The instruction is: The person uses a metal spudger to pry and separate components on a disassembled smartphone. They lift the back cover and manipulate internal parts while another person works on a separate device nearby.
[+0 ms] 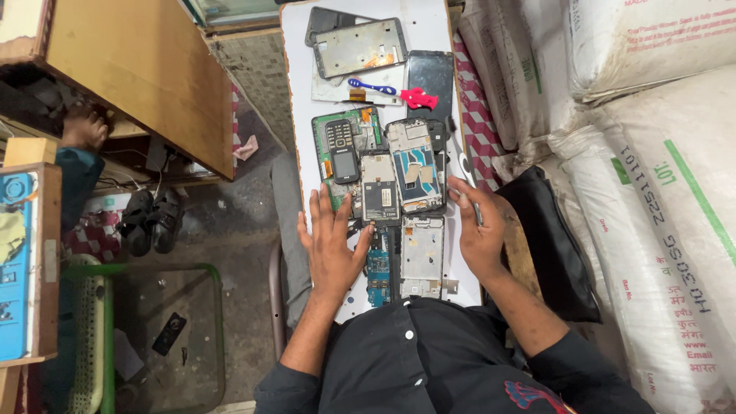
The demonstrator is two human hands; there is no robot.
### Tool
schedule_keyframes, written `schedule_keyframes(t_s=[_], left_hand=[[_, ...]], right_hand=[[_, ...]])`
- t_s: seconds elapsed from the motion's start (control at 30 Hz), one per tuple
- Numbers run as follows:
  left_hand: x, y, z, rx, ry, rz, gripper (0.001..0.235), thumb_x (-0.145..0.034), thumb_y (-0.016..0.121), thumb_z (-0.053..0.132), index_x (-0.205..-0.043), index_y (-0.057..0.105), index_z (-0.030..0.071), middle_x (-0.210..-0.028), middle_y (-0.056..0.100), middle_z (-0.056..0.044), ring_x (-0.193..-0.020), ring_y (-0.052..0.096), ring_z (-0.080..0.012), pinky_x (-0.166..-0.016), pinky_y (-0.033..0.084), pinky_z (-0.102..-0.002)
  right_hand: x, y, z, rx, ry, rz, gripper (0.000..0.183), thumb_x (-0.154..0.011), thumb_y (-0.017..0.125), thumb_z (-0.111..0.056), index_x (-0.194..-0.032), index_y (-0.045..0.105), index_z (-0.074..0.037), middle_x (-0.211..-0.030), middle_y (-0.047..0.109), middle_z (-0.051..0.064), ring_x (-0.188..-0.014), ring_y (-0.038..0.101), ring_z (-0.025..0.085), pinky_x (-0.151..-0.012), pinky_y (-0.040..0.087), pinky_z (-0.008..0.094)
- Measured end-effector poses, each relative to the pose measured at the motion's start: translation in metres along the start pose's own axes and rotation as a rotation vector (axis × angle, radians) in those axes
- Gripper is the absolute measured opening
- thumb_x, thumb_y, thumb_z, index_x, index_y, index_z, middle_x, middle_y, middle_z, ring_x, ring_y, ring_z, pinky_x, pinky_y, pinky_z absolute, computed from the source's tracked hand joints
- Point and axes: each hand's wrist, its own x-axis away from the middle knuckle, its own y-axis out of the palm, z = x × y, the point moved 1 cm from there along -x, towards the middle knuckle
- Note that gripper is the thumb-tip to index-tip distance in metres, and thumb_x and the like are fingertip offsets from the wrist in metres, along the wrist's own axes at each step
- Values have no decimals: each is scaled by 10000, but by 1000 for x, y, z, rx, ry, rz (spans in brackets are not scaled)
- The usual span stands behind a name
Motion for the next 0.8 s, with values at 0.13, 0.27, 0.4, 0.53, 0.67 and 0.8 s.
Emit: schedule_keyframes(t_s=[0.13,0.27,0.4,0.53,0.67,0.8], left_hand=[[0,1,-1,14,5,14,654,-898,754,366,-1459,549,101,-1658,312,-211,-1553,248,-385,-1220,120,-626],[0,0,0,16,2,16,643,-900,750,369,-1452,551,107,-1656,319,-204,-1553,251,-383,-1221,124,-617],[0,-1,0,17,1,22,642,-897,748,369,-1450,554,108,-1653,323,-200,-1551,252,-380,-1220,125,-614],[1,-1,1,19,2,22,629,-906,745,371,-1445,560,105,-1654,323,-200,-1554,248,-379,-1223,122,-608],[1,-1,-1,15,2,11,627,-905,745,375,-1438,564,99,-1658,319,-194,-1557,239,-377,-1225,117,-602],[-1,-2,-2,10,7,8,631,-910,741,379,-1443,560,94,-1661,306,-197,-1558,231,-378,-1227,115,-602]], right_hand=[[-9,-2,-1,39,34,-9,283,-1108,552,-124,-1329,584,50,-1368,647,158,-1287,615,206,-1140,499,364],[-21,3,2,46,54,14,311,-1007,698,-100,-1267,600,40,-1350,654,144,-1253,632,195,-1101,521,341],[-27,15,4,156,-32,4,345,-929,791,-52,-1228,629,13,-1334,674,131,-1194,670,191,-1038,552,333],[-30,21,4,259,-51,19,377,-875,839,-36,-1195,644,4,-1291,695,133,-1156,684,208,-975,559,326],[-35,20,9,307,-29,17,325,-881,849,-25,-1157,678,-7,-1252,718,126,-1122,694,199,-948,553,303],[-37,21,14,222,-11,25,288,-895,831,-3,-1131,665,-6,-1227,702,111,-1092,657,175,-965,523,287]])
